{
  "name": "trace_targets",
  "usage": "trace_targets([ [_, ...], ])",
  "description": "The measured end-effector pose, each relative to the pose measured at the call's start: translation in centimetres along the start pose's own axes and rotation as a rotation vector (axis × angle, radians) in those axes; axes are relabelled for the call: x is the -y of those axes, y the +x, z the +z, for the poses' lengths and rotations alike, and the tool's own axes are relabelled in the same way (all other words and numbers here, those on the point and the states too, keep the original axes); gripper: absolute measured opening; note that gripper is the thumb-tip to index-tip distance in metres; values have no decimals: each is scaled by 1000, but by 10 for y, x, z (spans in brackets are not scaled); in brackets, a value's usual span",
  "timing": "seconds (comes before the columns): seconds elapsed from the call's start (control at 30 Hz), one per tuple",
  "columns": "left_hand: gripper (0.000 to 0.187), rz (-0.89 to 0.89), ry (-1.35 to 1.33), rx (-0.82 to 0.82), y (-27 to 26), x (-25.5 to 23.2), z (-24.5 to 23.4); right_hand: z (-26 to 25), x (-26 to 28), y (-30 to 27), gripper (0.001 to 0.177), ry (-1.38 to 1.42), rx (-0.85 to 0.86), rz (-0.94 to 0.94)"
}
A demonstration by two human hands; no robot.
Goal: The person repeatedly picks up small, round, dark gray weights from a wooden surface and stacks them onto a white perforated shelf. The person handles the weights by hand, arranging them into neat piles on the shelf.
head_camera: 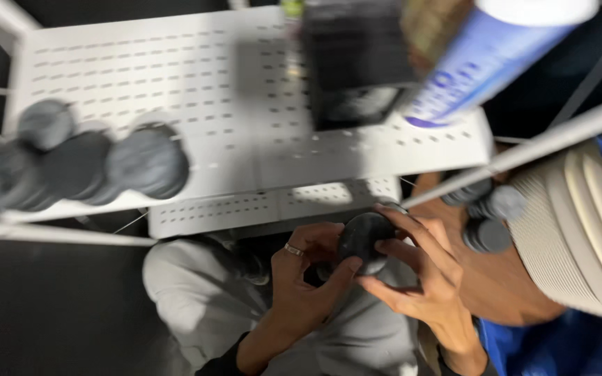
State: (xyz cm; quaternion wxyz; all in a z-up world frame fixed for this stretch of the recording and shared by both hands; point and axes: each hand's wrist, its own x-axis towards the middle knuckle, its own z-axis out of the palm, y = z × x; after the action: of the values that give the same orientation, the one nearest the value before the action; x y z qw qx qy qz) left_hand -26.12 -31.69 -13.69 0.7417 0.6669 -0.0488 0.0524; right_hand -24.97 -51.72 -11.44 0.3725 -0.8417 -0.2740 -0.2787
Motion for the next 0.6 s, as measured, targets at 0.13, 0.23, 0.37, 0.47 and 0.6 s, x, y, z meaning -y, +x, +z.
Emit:
trace_targets([
  [0.13, 43, 0, 33, -86, 1, -46, -56, 28, 20, 50, 51, 67, 134, -105],
  [0.23, 44, 61, 36, -110, 4, -78, -93, 50, 31, 103, 48, 173, 101, -341],
  [0.37, 48, 356, 335, -117, 21, -115, -141, 72, 53, 173, 49, 213, 271, -396],
  [0.47, 47, 431, 432, -161, 36, -128, -170, 98, 66, 222, 52, 188, 362, -455],
  [0.6, 64, 447, 398, -180, 52, -129, -198, 131, 90, 278, 54, 164, 600, -311],
])
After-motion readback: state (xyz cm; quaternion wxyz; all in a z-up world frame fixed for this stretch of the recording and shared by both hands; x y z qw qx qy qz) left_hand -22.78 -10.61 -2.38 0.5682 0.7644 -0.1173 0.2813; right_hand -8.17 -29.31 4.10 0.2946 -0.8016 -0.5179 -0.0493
